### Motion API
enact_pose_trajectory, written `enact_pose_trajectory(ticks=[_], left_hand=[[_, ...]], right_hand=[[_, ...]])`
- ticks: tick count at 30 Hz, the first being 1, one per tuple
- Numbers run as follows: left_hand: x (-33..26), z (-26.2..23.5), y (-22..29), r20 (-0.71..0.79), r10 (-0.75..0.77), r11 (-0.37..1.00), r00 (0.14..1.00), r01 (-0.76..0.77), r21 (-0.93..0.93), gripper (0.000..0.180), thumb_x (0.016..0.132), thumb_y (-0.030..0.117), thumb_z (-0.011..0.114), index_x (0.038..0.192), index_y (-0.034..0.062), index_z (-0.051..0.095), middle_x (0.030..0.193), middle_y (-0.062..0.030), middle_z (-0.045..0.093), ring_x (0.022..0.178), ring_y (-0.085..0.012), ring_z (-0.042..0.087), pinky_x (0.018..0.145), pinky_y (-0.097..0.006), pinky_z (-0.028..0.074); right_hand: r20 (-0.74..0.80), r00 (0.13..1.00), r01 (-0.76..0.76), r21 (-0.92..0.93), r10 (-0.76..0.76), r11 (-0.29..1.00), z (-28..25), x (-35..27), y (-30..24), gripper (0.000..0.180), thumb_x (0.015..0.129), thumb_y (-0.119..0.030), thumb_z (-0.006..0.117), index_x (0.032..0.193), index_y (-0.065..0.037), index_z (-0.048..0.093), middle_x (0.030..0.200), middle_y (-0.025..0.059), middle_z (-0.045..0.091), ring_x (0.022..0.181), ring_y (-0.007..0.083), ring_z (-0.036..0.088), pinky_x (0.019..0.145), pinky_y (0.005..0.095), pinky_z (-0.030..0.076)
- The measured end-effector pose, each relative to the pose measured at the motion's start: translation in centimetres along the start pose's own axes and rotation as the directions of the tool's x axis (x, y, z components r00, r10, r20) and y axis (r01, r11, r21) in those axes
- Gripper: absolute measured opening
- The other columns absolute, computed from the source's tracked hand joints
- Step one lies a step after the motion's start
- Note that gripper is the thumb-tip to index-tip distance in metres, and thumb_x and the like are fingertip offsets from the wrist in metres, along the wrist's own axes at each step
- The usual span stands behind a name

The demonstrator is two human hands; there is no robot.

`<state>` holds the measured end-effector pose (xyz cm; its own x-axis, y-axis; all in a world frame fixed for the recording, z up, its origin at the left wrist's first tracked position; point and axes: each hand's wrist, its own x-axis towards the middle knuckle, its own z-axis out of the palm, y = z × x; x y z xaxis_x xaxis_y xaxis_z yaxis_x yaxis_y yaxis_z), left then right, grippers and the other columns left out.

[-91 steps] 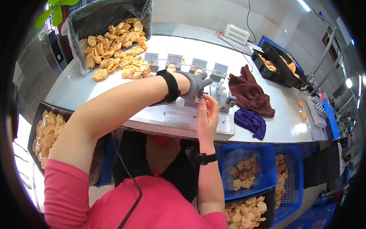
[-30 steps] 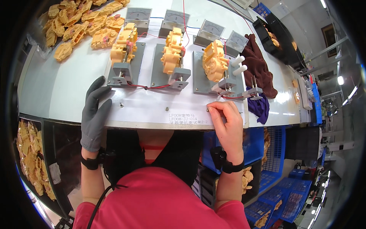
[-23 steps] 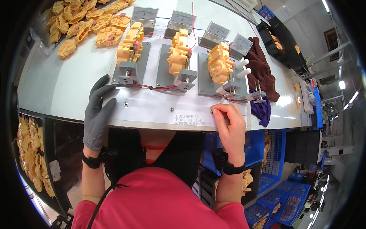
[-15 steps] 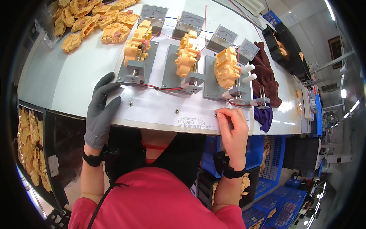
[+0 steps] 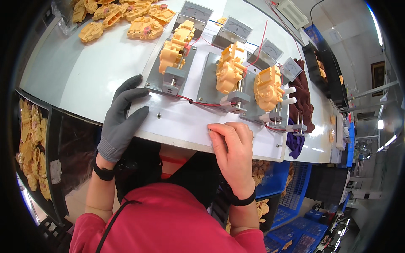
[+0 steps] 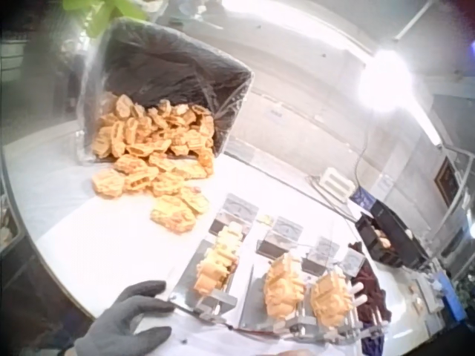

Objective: The person repeatedly places yellow plastic electronic housings onto a multi-station testing rig, presses a lever to engage the test, and then removes the components. They handle the components one at a time, moving them between the rig and nearby trays. The person also briefly wipes the work surface with a cloth.

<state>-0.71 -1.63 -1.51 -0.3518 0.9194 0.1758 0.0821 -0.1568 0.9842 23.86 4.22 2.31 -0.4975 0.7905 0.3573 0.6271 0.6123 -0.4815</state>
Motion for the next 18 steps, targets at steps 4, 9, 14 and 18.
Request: enact_pose_trajectory(ticks=[4, 9, 14, 18], left_hand=[[0.0, -0.4, -0.3, 0.006, 0.026, 0.993, 1.0, -0.026, 0.116, 0.036, 0.083, 0.002, 0.065, 0.118, 0.0026, 0.062, 0.143, -0.0148, 0.042, 0.131, -0.023, 0.045, 0.107, -0.034, 0.038], [0.0, 0.2, -0.3, 0.015, -0.036, 0.997, 0.999, 0.034, 0.072, 0.037, 0.084, 0.002, 0.061, 0.121, 0.0018, 0.059, 0.145, -0.0155, 0.041, 0.134, -0.0253, 0.041, 0.11, -0.035, 0.035], [0.3, -0.1, -0.9, 0.035, -0.018, 0.984, 0.999, 0.011, 0.176, 0.04, 0.089, 0.011, 0.051, 0.128, 0.0016, 0.056, 0.151, -0.016, 0.038, 0.137, -0.026, 0.037, 0.114, -0.038, 0.027], [0.2, -1.6, -2.1, 0.147, 0.122, 0.969, 0.982, -0.15, 0.199, 0.045, 0.099, 0.02, 0.043, 0.135, -0.0068, 0.046, 0.147, -0.0183, 0.042, 0.137, -0.0286, 0.037, 0.115, -0.039, 0.025]], right_hand=[[-0.006, 0.999, -0.032, 0.057, 0.033, 0.998, 0.2, 0.0, 0.0, 0.014, 0.083, -0.006, 0.071, 0.096, -0.007, 0.068, 0.087, 0.0067, 0.058, 0.084, 0.0249, 0.054, 0.076, 0.0347, 0.041], [-0.068, 0.998, 0.014, 0.036, -0.012, 0.999, 0.5, 0.0, 0.5, 0.01, 0.082, -0.007, 0.07, 0.091, -0.007, 0.066, 0.084, 0.0075, 0.058, 0.085, 0.0264, 0.055, 0.076, 0.0368, 0.042], [-0.147, 0.981, 0.134, 0.031, -0.129, 0.99, 0.7, 0.4, 1.6, 0.008, 0.083, -0.012, 0.07, 0.089, -0.009, 0.064, 0.086, 0.0056, 0.057, 0.085, 0.0266, 0.056, 0.078, 0.0374, 0.042], [-0.235, 0.958, 0.171, 0.007, -0.165, 0.985, 0.9, 0.1, 1.4, 0.009, 0.083, -0.014, 0.068, 0.086, -0.011, 0.06, 0.085, 0.004, 0.051, 0.084, 0.0239, 0.053, 0.075, 0.0361, 0.04]])
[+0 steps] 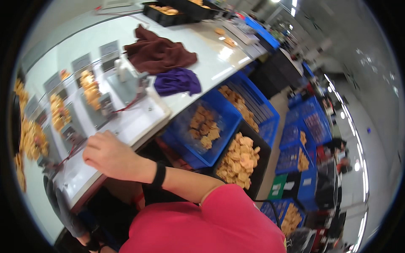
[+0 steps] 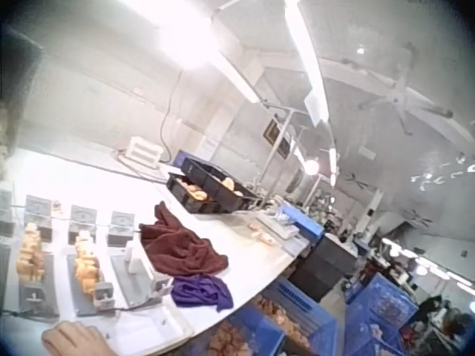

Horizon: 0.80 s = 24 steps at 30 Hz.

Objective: The person repeatedly places yellow plastic electronic housings onto a multi-station testing rig, presses a lever to engage the test, and then removes the components. They handle the components one at a time, moving them between the rig and nearby trays. The person also briefly wipes the work surface with a cloth.

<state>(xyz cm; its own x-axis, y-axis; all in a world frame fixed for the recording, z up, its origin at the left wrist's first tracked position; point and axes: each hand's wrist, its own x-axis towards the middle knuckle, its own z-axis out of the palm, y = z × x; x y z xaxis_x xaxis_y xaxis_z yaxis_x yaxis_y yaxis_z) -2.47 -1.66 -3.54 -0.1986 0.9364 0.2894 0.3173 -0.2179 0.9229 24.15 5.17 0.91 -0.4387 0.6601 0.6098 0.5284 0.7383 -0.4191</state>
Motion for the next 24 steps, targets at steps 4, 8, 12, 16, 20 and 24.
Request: enact_pose_trajectory(ticks=[4, 8, 12, 16, 20, 24], left_hand=[[0.1, 0.7, -0.7, -0.103, -0.054, 0.998, 0.993, 0.052, -0.022, 0.044, 0.1, 0.018, 0.041, 0.136, -0.0076, 0.045, 0.148, -0.019, 0.041, 0.138, -0.0295, 0.036, 0.115, -0.04, 0.026], [0.3, -1.0, -2.4, -0.008, 0.056, 0.994, 0.998, -0.055, 0.095, 0.043, 0.101, 0.017, 0.038, 0.136, -0.0081, 0.046, 0.148, -0.0193, 0.04, 0.139, -0.0299, 0.036, 0.115, -0.04, 0.026], [0.4, -0.8, -2.0, 0.02, 0.041, 0.994, 0.999, -0.043, 0.099, 0.043, 0.102, 0.017, 0.036, 0.135, -0.008, 0.046, 0.148, -0.0192, 0.041, 0.138, -0.03, 0.036, 0.115, -0.04, 0.026], [0.5, -0.6, -1.9, 0.005, 0.056, 0.992, 0.998, -0.056, 0.112, 0.044, 0.102, 0.02, 0.038, 0.135, -0.0074, 0.047, 0.147, -0.0182, 0.042, 0.137, -0.0295, 0.038, 0.115, -0.04, 0.027], [0.6, -0.1, -0.3, -0.046, 0.034, 0.991, 0.998, -0.028, 0.13, 0.044, 0.102, 0.021, 0.042, 0.135, -0.0069, 0.048, 0.145, -0.0169, 0.046, 0.136, -0.0284, 0.039, 0.114, -0.04, 0.028], [0.8, 0.6, 0.7, -0.05, 0.021, 0.991, 0.999, -0.014, 0.134, 0.043, 0.101, 0.021, 0.043, 0.134, -0.0063, 0.051, 0.144, -0.0159, 0.047, 0.135, -0.0278, 0.04, 0.113, -0.039, 0.029]], right_hand=[[-0.068, 0.998, -0.005, -0.002, 0.005, 1.0, 0.1, -0.9, 0.1, 0.01, 0.084, -0.015, 0.068, 0.084, -0.011, 0.059, 0.084, 0.0037, 0.049, 0.082, 0.0228, 0.052, 0.074, 0.0354, 0.04], [-0.1, 0.995, 0.008, 0.012, -0.007, 1.0, 0.5, -0.9, 0.2, 0.012, 0.084, -0.016, 0.069, 0.083, -0.01, 0.058, 0.084, 0.0038, 0.05, 0.082, 0.0222, 0.052, 0.074, 0.0351, 0.04], [-0.117, 0.993, -0.004, -0.001, 0.003, 1.0, 0.6, -1.0, 0.1, 0.012, 0.085, -0.017, 0.068, 0.081, -0.01, 0.058, 0.083, 0.0037, 0.052, 0.082, 0.0219, 0.053, 0.075, 0.0347, 0.04], [-0.118, 0.993, 0.007, -0.026, -0.01, 1.0, 0.7, -1.1, 0.2, 0.011, 0.084, -0.018, 0.066, 0.08, -0.011, 0.059, 0.083, 0.0033, 0.052, 0.083, 0.0215, 0.053, 0.075, 0.0342, 0.04], [-0.138, 0.989, 0.047, -0.054, -0.054, 0.997, 1.1, -1.2, 0.6, 0.01, 0.084, -0.019, 0.066, 0.08, -0.012, 0.06, 0.083, 0.0027, 0.051, 0.083, 0.0212, 0.053, 0.075, 0.0339, 0.041], [-0.139, 0.986, 0.08, -0.085, -0.091, 0.993, 1.1, -1.3, 1.0, 0.01, 0.084, -0.019, 0.065, 0.08, -0.012, 0.06, 0.083, 0.0025, 0.05, 0.083, 0.021, 0.053, 0.075, 0.0336, 0.041]])
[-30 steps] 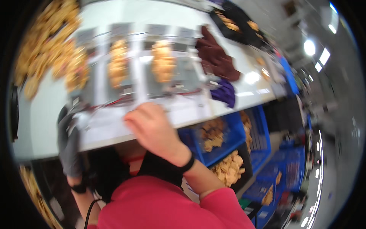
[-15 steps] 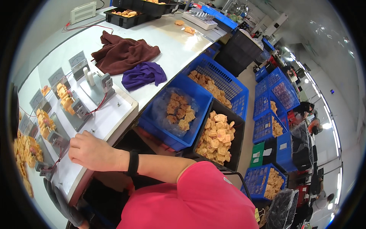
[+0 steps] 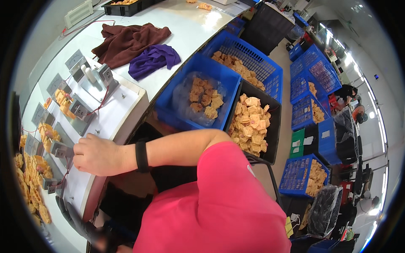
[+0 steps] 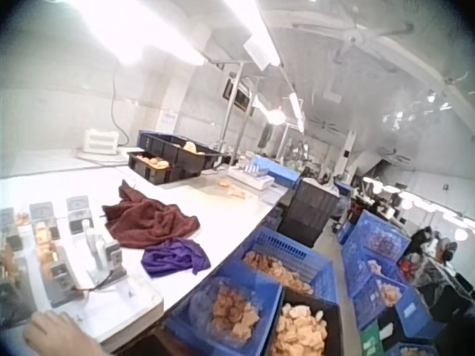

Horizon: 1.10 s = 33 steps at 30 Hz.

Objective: The person repeatedly places yellow plastic electronic housings onto a multi-station testing rig, presses a lever to engage the test, and then removes the components. They handle the components one at a time, moving them between the rig and nearby trays. The person also briefly wipes the work surface with a cloth.

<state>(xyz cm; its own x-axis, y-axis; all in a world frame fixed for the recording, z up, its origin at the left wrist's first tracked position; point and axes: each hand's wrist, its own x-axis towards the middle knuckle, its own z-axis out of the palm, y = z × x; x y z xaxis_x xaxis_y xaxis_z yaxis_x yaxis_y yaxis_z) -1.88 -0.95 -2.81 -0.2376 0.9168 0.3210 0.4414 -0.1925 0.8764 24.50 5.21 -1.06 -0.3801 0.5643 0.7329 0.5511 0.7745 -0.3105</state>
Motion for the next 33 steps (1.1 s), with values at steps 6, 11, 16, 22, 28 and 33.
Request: enact_pose_trajectory(ticks=[6, 11, 16, 22, 28, 33], left_hand=[[-0.4, 0.5, 0.8, -0.055, -0.023, 0.999, 0.998, 0.024, 0.023, 0.043, 0.1, 0.022, 0.044, 0.132, -0.0056, 0.053, 0.142, -0.0158, 0.048, 0.133, -0.0274, 0.043, 0.112, -0.04, 0.032], [-0.3, -0.9, -1.1, -0.004, 0.005, 0.998, 1.0, -0.005, 0.055, 0.041, 0.101, 0.023, 0.044, 0.129, -0.0031, 0.056, 0.142, -0.0161, 0.049, 0.132, -0.0278, 0.043, 0.111, -0.04, 0.034], [-0.1, -0.6, -1.3, -0.001, 0.023, 0.998, 1.0, -0.022, 0.065, 0.039, 0.101, 0.022, 0.043, 0.128, -0.0014, 0.058, 0.142, -0.0161, 0.048, 0.132, -0.0286, 0.044, 0.111, -0.04, 0.035], [-0.2, -1.5, -2.5, 0.05, 0.18, 0.966, 0.982, -0.186, 0.178, 0.042, 0.101, 0.024, 0.045, 0.133, -0.0028, 0.053, 0.142, -0.0159, 0.048, 0.132, -0.0291, 0.044, 0.111, -0.04, 0.034], [-0.4, 1.1, 0.8, -0.039, -0.02, 1.0, 0.999, 0.02, 0.02, 0.048, 0.1, 0.026, 0.048, 0.136, -0.0062, 0.048, 0.143, -0.0169, 0.048, 0.131, -0.0283, 0.043, 0.112, -0.038, 0.031], [-0.8, 1.4, 1.9, -0.101, -0.093, 0.989, 0.991, 0.08, -0.121, 0.042, 0.096, 0.015, 0.054, 0.134, -0.0033, 0.051, 0.137, -0.0131, 0.052, 0.125, -0.023, 0.049, 0.109, -0.037, 0.036]], right_hand=[[0.046, 0.999, 0.023, -0.008, -0.022, 1.0, -0.1, -0.1, 0.2, 0.007, 0.085, -0.018, 0.062, 0.081, -0.013, 0.06, 0.084, 0.0026, 0.049, 0.083, 0.0204, 0.052, 0.075, 0.0335, 0.04], [0.067, 0.995, 0.079, -0.037, -0.076, 0.996, -0.2, 0.0, 0.3, 0.005, 0.085, -0.019, 0.062, 0.083, -0.014, 0.061, 0.085, 0.0016, 0.05, 0.086, 0.019, 0.052, 0.076, 0.0334, 0.041], [0.079, 0.992, 0.102, -0.047, -0.098, 0.994, 0.3, -0.1, 0.7, 0.006, 0.087, -0.021, 0.061, 0.085, -0.015, 0.062, 0.086, 0.0011, 0.051, 0.087, 0.0191, 0.052, 0.076, 0.0335, 0.041], [0.029, 0.996, 0.084, -0.023, -0.083, 0.996, 0.3, -0.1, 0.7, 0.006, 0.086, -0.021, 0.061, 0.085, -0.015, 0.062, 0.086, 0.0018, 0.051, 0.087, 0.0201, 0.052, 0.076, 0.0341, 0.042], [0.072, 0.995, 0.069, -0.09, -0.062, 0.994, 0.5, -0.4, 0.8, 0.004, 0.079, -0.015, 0.058, 0.083, -0.014, 0.06, 0.084, 0.0026, 0.052, 0.087, 0.0218, 0.055, 0.074, 0.035, 0.044], [0.063, 0.997, 0.051, 0.012, -0.051, 0.999, -0.2, -0.3, 0.6, 0.007, 0.083, -0.016, 0.06, 0.088, -0.012, 0.063, 0.087, 0.0036, 0.055, 0.087, 0.0226, 0.056, 0.077, 0.0361, 0.045]])
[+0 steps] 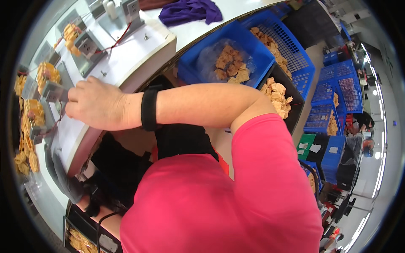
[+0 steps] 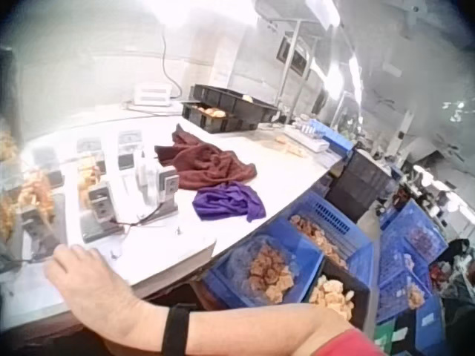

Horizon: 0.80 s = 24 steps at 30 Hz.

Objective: The person repeatedly places yellow plastic electronic housings onto a multi-station testing rig, presses a lever to engage the test, and then removes the components. They handle the components one at a time, moving them between the rig and nearby trays. The person also briefly wipes the work surface with a cloth.

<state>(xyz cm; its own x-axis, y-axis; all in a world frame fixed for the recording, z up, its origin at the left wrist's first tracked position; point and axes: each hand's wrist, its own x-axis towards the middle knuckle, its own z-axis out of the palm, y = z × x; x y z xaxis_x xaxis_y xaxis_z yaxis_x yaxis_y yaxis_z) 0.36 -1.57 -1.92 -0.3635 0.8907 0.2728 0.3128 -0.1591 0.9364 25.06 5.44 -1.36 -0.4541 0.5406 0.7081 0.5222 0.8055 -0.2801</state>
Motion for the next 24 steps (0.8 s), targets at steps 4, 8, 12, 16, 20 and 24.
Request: enact_pose_trajectory(ticks=[4, 8, 12, 16, 20, 24], left_hand=[[-0.1, -0.4, -0.1, -0.011, -0.015, 0.999, 1.0, 0.014, -0.053, 0.041, 0.097, 0.014, 0.054, 0.133, -0.0032, 0.051, 0.137, -0.013, 0.052, 0.123, -0.0219, 0.05, 0.109, -0.036, 0.037], [-0.1, 0.0, 0.1, -0.047, -0.029, 0.998, 0.998, 0.027, -0.049, 0.04, 0.098, 0.014, 0.052, 0.134, -0.0043, 0.051, 0.137, -0.0131, 0.052, 0.124, -0.0213, 0.05, 0.109, -0.036, 0.038], [-0.2, 0.2, 0.4, -0.054, -0.076, 0.993, 0.996, 0.071, -0.097, 0.04, 0.098, 0.013, 0.052, 0.134, -0.0052, 0.05, 0.14, -0.0135, 0.051, 0.126, -0.0214, 0.049, 0.109, -0.037, 0.038], [-0.1, 0.3, 0.4, -0.057, -0.103, 0.988, 0.993, 0.096, -0.123, 0.041, 0.098, 0.013, 0.053, 0.134, -0.0046, 0.05, 0.14, -0.0136, 0.05, 0.127, -0.0219, 0.049, 0.109, -0.037, 0.038], [0.1, 0.4, 0.5, -0.055, -0.122, 0.984, 0.991, 0.114, -0.14, 0.041, 0.097, 0.012, 0.053, 0.134, -0.0043, 0.05, 0.14, -0.0137, 0.051, 0.127, -0.022, 0.049, 0.109, -0.037, 0.038], [-0.2, 0.5, 0.8, -0.087, -0.078, 0.993, 0.993, 0.069, -0.095, 0.041, 0.096, 0.013, 0.054, 0.134, -0.0039, 0.05, 0.137, -0.014, 0.053, 0.124, -0.0218, 0.051, 0.108, -0.036, 0.039]], right_hand=[[0.025, 1.0, -0.004, -0.018, 0.004, 1.0, -0.1, 0.3, -0.4, 0.009, 0.084, -0.017, 0.06, 0.09, -0.012, 0.065, 0.088, 0.0035, 0.056, 0.087, 0.0226, 0.057, 0.079, 0.0361, 0.045], [0.006, 1.0, 0.004, -0.019, -0.004, 1.0, 0.5, 0.2, -0.1, 0.01, 0.083, -0.016, 0.059, 0.091, -0.012, 0.065, 0.087, 0.0037, 0.057, 0.085, 0.0231, 0.058, 0.079, 0.0371, 0.046], [0.027, 0.999, 0.035, -0.028, -0.034, 0.999, 0.4, 0.3, 0.0, 0.01, 0.081, -0.015, 0.059, 0.084, -0.009, 0.066, 0.089, 0.0063, 0.063, 0.091, 0.0263, 0.063, 0.08, 0.0401, 0.05], [0.039, 0.999, 0.038, -0.044, -0.036, 0.998, 0.4, 0.2, 0.0, 0.013, 0.083, -0.014, 0.058, 0.093, -0.01, 0.066, 0.091, 0.0054, 0.06, 0.093, 0.0253, 0.061, 0.083, 0.0391, 0.048], [0.084, 0.996, 0.026, -0.043, -0.022, 0.999, -0.2, 0.3, 0.2, 0.014, 0.084, -0.013, 0.058, 0.096, -0.011, 0.065, 0.092, 0.005, 0.059, 0.093, 0.0244, 0.06, 0.084, 0.0383, 0.046], [0.086, 0.996, 0.007, 0.016, -0.008, 1.0, -0.4, 0.7, -0.1, 0.013, 0.084, -0.012, 0.058, 0.095, -0.011, 0.065, 0.091, 0.0051, 0.058, 0.093, 0.0243, 0.059, 0.084, 0.0375, 0.046]])
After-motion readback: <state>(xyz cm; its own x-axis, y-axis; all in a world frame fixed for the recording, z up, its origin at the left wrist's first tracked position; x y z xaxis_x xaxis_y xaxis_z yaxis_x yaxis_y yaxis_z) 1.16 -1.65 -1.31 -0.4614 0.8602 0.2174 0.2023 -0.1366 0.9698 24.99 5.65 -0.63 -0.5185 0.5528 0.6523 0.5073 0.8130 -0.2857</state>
